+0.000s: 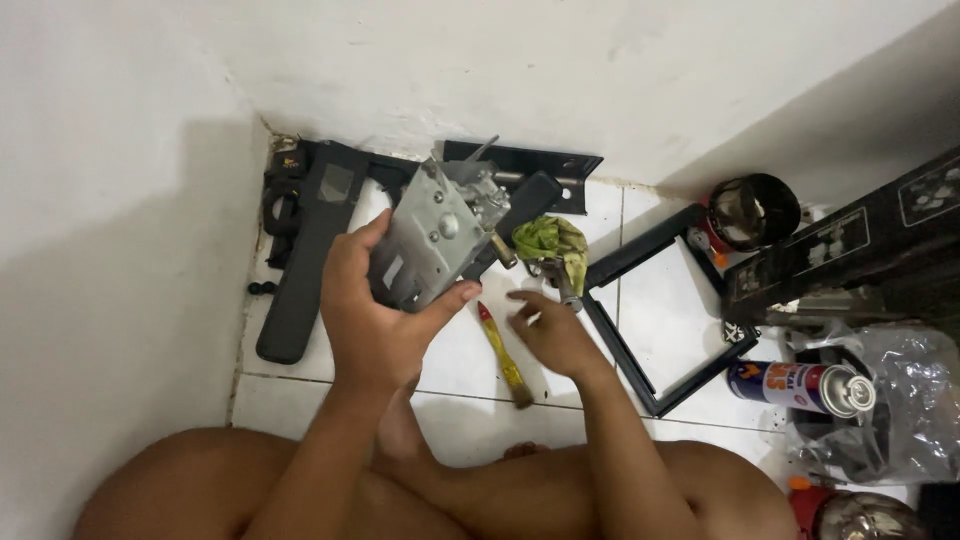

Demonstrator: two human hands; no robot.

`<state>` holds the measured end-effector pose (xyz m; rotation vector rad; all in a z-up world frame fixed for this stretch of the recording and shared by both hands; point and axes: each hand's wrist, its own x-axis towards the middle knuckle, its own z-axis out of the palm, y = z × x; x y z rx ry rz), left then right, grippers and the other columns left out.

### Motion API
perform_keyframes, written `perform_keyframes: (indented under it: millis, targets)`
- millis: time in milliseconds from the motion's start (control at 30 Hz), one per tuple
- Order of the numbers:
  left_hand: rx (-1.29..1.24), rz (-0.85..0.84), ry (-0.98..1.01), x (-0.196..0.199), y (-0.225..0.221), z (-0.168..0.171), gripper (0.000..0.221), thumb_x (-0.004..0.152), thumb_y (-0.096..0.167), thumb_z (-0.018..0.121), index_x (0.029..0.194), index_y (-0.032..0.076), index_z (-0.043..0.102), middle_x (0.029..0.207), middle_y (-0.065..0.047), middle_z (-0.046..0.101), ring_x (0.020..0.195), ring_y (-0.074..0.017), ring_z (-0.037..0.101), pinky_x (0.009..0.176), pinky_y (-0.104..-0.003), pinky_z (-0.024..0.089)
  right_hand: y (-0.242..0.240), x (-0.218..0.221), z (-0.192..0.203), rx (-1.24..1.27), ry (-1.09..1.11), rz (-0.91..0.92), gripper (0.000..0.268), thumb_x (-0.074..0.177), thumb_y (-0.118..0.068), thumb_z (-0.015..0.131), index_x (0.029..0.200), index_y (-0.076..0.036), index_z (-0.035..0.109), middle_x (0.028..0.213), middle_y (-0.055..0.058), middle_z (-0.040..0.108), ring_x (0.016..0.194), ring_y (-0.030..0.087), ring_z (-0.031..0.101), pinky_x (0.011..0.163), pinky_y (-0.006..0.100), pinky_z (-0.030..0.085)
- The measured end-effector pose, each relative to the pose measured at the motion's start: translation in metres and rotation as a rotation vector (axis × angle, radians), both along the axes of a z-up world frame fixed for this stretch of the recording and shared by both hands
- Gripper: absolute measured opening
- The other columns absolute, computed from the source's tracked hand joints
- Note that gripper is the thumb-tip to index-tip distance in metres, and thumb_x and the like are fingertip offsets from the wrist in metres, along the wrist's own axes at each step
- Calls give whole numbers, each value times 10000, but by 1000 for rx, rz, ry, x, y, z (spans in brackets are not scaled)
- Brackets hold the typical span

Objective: Disassembling, cleaning, and testing the internal mechanism of a portable gas stove using a brush and cloth.

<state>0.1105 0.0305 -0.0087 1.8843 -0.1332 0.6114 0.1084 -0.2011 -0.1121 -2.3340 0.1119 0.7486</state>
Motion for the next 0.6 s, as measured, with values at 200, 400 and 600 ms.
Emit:
perform_keyframes:
  millis: [200, 400, 600]
  targets:
    - [-127, -13, -22, 2, 1, -5, 918, 584, 240, 1040, 1300, -82, 565, 1074, -208, 580, 1002, -404, 589, 942, -487, 437, -13, 19, 0, -252, -954, -387, 287, 845, -125, 832, 1115, -77, 751, 842, 107, 656, 749, 296, 656, 680, 436, 547]
    - [-121, -82, -84, -10, 0, -1, 993, 502, 370, 1047, 1290, -46, 610, 1118, -210, 604, 1053, -406, 618, 970, -494, 471, -59, 28, -44, -318, -401, -618, 427, 1081, -436, 516, 914, -135, 769, 765, 92, 716, 821, 354, 711, 740, 485, 555]
    - [65, -256, -5, -28, -3, 17, 927, 578, 381, 1006, 1317, 57, 549, 1103, -75, 611, 994, -228, 598, 933, -392, 473, -70, 26, -59, -234, -362, -479, 498, 804, -162, 711, 1296, -91, 686, 1206, 153, 730, 1125, 335, 674, 941, 403, 521]
